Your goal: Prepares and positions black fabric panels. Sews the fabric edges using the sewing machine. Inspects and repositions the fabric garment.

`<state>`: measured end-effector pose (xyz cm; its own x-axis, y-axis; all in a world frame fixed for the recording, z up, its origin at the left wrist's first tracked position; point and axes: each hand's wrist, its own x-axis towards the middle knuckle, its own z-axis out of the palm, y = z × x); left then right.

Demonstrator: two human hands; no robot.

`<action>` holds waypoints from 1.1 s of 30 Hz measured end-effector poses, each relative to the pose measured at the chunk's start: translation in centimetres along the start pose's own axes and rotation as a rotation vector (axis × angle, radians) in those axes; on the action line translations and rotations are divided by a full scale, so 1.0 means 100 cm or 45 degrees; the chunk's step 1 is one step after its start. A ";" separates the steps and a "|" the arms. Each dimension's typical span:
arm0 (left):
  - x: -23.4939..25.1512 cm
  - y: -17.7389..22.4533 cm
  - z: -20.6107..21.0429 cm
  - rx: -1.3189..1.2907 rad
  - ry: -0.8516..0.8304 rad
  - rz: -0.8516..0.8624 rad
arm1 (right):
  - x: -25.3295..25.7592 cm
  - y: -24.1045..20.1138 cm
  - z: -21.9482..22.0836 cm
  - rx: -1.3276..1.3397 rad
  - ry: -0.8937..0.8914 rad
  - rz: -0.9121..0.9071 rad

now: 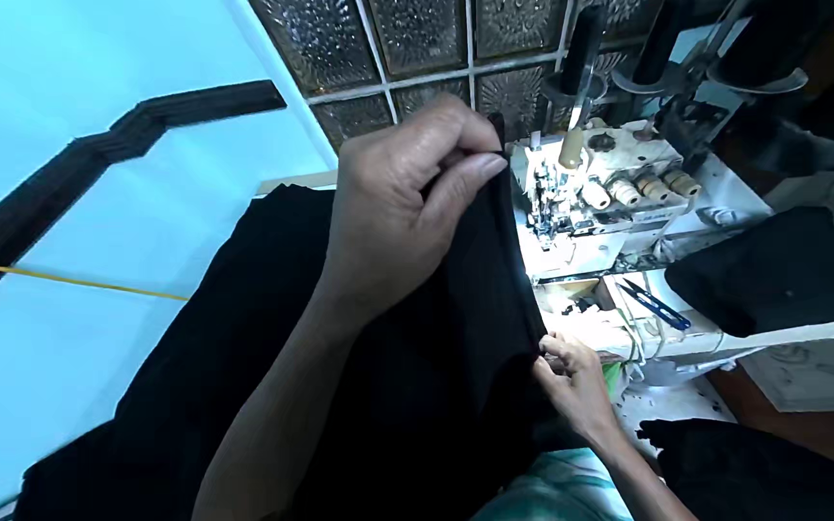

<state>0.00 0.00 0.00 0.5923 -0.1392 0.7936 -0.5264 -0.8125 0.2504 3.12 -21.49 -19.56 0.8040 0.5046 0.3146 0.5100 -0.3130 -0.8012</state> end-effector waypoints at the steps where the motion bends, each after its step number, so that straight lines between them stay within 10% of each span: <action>1: -0.001 -0.004 0.001 -0.008 0.011 -0.020 | -0.003 0.002 0.000 -0.009 0.008 0.011; 20: -0.014 -0.053 0.010 -0.136 0.178 -0.299 | -0.021 0.026 0.020 0.348 0.268 -0.149; 28: -0.006 -0.050 0.028 -0.252 0.257 -0.377 | -0.044 -0.026 -0.062 0.719 -0.034 -0.410; 33: -0.034 -0.094 0.115 -0.217 -0.077 -0.720 | -0.053 0.021 -0.061 0.557 -0.203 0.138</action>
<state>9.98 1.60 -11.45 0.8402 0.2529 0.4797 -0.2067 -0.6685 0.7144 1.75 -29.71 -19.80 0.7712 0.6155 0.1626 0.2215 -0.0200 -0.9750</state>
